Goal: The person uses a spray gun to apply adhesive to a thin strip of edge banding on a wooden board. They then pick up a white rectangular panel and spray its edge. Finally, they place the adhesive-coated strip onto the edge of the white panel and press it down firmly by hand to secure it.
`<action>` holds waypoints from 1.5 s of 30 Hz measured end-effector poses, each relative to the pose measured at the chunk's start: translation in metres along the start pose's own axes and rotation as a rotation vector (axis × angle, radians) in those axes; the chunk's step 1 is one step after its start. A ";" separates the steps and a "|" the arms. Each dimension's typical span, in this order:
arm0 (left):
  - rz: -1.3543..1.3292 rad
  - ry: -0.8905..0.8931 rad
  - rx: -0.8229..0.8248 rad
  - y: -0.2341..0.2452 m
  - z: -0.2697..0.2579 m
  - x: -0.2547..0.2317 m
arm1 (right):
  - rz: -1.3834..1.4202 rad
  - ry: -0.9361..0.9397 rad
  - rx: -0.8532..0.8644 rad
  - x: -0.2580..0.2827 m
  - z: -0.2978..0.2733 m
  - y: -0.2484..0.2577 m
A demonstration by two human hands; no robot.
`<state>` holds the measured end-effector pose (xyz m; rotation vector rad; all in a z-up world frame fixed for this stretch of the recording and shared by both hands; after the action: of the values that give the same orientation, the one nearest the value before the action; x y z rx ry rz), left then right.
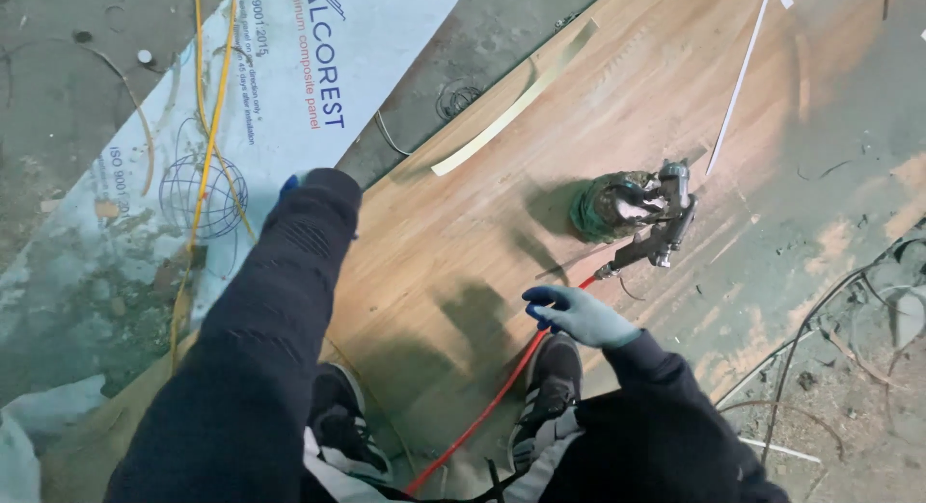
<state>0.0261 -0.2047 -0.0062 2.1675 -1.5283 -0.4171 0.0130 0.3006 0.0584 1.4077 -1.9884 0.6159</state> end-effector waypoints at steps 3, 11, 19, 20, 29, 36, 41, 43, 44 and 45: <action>-0.044 -0.070 -0.042 -0.023 0.016 0.064 | -0.147 0.073 0.067 0.109 -0.032 0.012; -0.799 -0.200 -0.547 0.049 -0.372 0.079 | -0.189 0.458 0.074 0.509 -0.078 -0.113; -1.595 0.037 -0.849 -0.142 -0.752 0.206 | -0.058 0.535 0.428 0.717 -0.191 -0.433; -1.649 0.215 -0.752 -0.168 -0.812 0.220 | -0.080 0.448 0.495 0.729 -0.204 -0.470; -2.139 0.725 -1.002 -0.365 -1.102 0.274 | -0.168 0.177 0.699 0.842 -0.275 -0.697; -2.583 0.757 -1.611 -0.401 -1.140 0.230 | -0.179 0.019 0.842 0.884 -0.270 -0.809; -2.427 0.730 -1.726 -0.358 -1.150 0.291 | -0.335 0.027 0.898 0.889 -0.192 -0.893; -2.411 0.776 -1.742 -0.349 -1.164 0.332 | -0.394 0.007 0.922 0.907 -0.191 -0.925; -2.416 0.803 -1.829 -0.347 -1.176 0.353 | -0.484 -0.004 1.015 0.917 -0.202 -0.945; -2.406 0.815 -1.934 -0.341 -1.186 0.391 | -0.577 0.004 1.106 0.939 -0.205 -0.969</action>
<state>1.0129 -0.2525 0.8304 0.7243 1.8299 -0.7304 0.7472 -0.4907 0.8933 2.4379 -1.0598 1.5207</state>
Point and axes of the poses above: each hand's wrist, its own z-axis towards the middle knuckle, its own y-axis out of the back of the hand, x = y × z, the point moved 7 cm from there along z, towards the middle knuckle, and after that the axes turned 11 degrees about x, right-handed, at the moved point
